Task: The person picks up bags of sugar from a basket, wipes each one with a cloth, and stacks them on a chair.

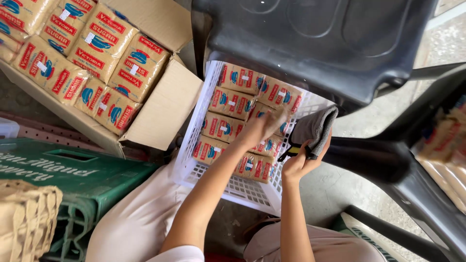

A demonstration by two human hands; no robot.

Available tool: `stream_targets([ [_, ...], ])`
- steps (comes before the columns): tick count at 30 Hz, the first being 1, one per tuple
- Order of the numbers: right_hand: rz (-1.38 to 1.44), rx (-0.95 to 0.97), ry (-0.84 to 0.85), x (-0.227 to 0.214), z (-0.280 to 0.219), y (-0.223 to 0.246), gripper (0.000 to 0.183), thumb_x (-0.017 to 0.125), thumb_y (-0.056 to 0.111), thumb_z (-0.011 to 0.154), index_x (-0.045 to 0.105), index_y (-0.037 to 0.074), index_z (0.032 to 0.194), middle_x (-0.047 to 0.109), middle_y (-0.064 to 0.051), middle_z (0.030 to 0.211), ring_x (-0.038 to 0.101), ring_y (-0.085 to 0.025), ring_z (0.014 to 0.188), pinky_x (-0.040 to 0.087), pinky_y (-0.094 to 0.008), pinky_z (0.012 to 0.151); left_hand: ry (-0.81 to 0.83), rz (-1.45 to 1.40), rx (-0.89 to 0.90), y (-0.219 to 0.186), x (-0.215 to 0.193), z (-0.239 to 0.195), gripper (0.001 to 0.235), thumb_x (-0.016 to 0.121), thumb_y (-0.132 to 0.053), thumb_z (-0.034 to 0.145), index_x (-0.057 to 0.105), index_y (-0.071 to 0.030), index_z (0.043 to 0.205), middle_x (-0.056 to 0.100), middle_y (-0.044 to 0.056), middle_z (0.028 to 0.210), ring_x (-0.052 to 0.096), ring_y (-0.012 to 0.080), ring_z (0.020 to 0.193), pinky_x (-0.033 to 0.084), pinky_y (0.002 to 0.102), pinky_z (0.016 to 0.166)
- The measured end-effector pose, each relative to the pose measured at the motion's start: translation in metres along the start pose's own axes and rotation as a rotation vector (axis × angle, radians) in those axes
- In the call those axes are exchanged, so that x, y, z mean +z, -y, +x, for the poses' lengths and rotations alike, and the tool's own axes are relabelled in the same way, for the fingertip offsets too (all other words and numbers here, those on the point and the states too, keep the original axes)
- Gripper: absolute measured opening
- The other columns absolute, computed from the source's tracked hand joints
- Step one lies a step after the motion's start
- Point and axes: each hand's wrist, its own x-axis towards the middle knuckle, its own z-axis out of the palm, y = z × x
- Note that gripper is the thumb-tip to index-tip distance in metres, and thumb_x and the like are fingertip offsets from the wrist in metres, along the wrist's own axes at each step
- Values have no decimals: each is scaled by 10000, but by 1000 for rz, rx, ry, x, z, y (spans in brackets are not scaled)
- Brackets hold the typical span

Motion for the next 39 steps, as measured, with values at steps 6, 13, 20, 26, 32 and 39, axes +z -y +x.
stream_targets([
  [6,29,-4,-22,-26,2,17,436,516,9,1017,527,-111,1435,637,-127,1182,553,-156,1052,456,-270,969,-366,-358,-159,64,10,-5,575,533,-386,1218,643,113,955,542,256,804,515,325,638,425,476,618],
  [13,-63,151,-102,-65,25,15,244,595,48,1068,639,-176,1154,581,-238,888,496,-231,791,416,-297,743,-264,-907,-80,-107,-37,-121,554,837,-281,820,607,-9,1244,692,150,1086,709,201,929,655,354,815],
  [20,-230,-514,83,-56,39,182,679,524,39,918,396,-37,1580,316,-264,1687,188,-426,1633,46,-554,1349,-212,-1147,90,-119,-10,-153,739,808,-175,858,466,-53,1502,663,103,1237,650,219,1125,601,345,911],
  [26,-436,-557,356,-43,36,226,713,632,163,856,498,174,1556,329,-155,1701,178,-436,1615,93,-622,1312,-64,-1218,231,-194,-50,-188,779,560,-479,957,301,-109,1593,518,121,1485,571,234,1329,531,408,1066],
  [32,-557,-495,574,-20,-2,265,746,710,232,799,536,313,1520,342,-94,1683,180,-479,1559,117,-666,1243,-78,-1315,317,-209,-75,-201,851,372,-672,1008,301,-89,1624,458,95,1596,509,208,1429,423,385,1177],
  [39,-512,-478,626,-34,-59,268,781,715,159,688,579,305,1443,344,-97,1649,180,-490,1533,117,-674,1218,-125,-1386,198,-195,-96,-201,661,544,-548,1003,560,-35,1420,667,127,1313,642,288,1194,520,438,1026],
])
